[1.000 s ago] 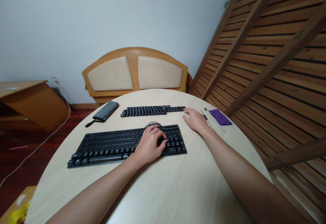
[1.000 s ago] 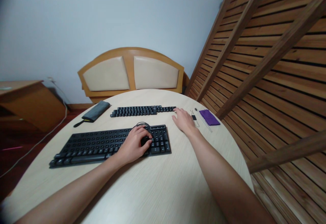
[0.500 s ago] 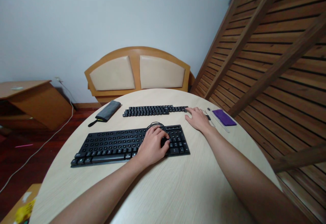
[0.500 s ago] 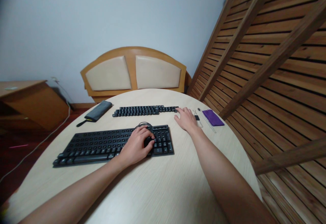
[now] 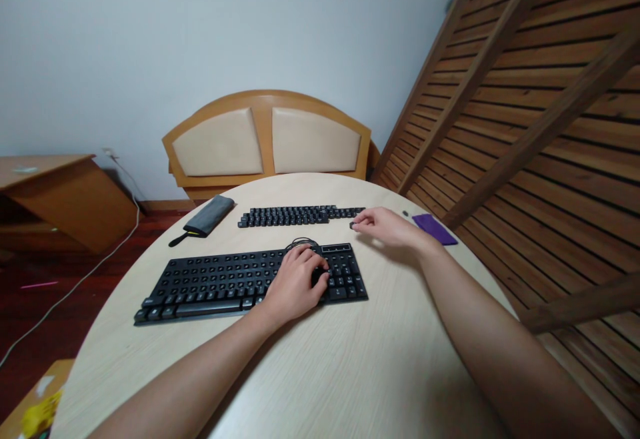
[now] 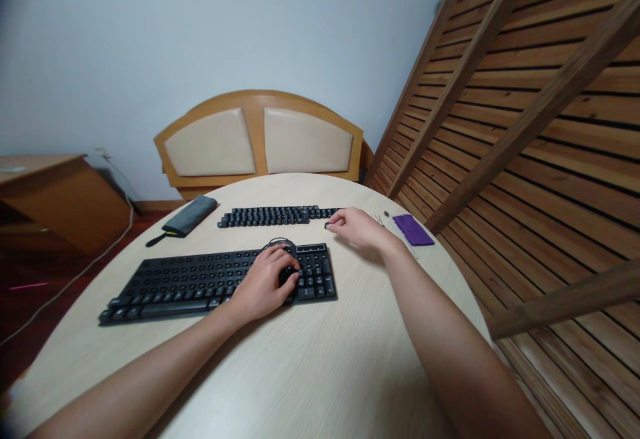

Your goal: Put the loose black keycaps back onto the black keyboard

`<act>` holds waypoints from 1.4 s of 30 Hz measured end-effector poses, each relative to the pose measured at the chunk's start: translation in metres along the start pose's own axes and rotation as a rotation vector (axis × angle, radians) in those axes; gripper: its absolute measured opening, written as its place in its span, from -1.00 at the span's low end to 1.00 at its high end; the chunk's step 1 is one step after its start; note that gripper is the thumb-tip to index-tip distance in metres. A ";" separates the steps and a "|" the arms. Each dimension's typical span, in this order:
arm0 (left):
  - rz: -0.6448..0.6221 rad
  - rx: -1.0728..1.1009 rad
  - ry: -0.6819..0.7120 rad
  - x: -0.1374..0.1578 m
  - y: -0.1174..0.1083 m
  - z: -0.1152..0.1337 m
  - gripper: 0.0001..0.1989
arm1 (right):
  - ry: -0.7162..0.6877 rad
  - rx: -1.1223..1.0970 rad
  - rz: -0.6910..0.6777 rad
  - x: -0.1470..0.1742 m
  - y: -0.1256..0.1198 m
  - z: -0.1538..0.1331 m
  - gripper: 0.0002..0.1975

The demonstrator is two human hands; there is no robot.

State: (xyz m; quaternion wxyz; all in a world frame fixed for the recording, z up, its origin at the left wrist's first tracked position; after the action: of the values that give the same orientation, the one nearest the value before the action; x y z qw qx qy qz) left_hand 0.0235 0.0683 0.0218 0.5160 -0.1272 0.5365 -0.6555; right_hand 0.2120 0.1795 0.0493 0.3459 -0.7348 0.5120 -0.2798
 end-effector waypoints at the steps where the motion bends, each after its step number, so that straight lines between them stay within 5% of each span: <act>1: 0.003 -0.002 0.002 0.000 0.000 0.000 -0.92 | -0.016 -0.040 -0.058 0.003 0.002 -0.007 -0.70; 9: 0.006 -0.009 0.011 0.000 0.000 0.001 -0.92 | -0.244 -0.049 -0.296 0.017 0.016 -0.040 -0.62; 19: 0.009 -0.013 0.007 0.000 0.001 0.000 -0.91 | -0.178 0.054 -0.422 0.023 0.035 -0.033 -0.69; 42: -0.005 -0.031 0.004 -0.001 0.000 0.002 -0.91 | -0.153 0.326 -0.350 0.033 0.036 -0.051 -0.86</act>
State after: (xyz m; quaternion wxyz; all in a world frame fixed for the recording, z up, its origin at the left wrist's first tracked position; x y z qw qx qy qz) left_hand 0.0252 0.0680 0.0230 0.5113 -0.1351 0.5475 -0.6485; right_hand 0.1633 0.1286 0.0532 0.4440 -0.7657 0.2975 -0.3578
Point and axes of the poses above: each hand's wrist, its own x-axis away from the middle knuckle, its own y-axis out of the palm, z = x × y, the point moved 7 cm from there along -x, towards the middle knuckle, and after that the axes turned 3 degrees about y, right-handed, at the moved point
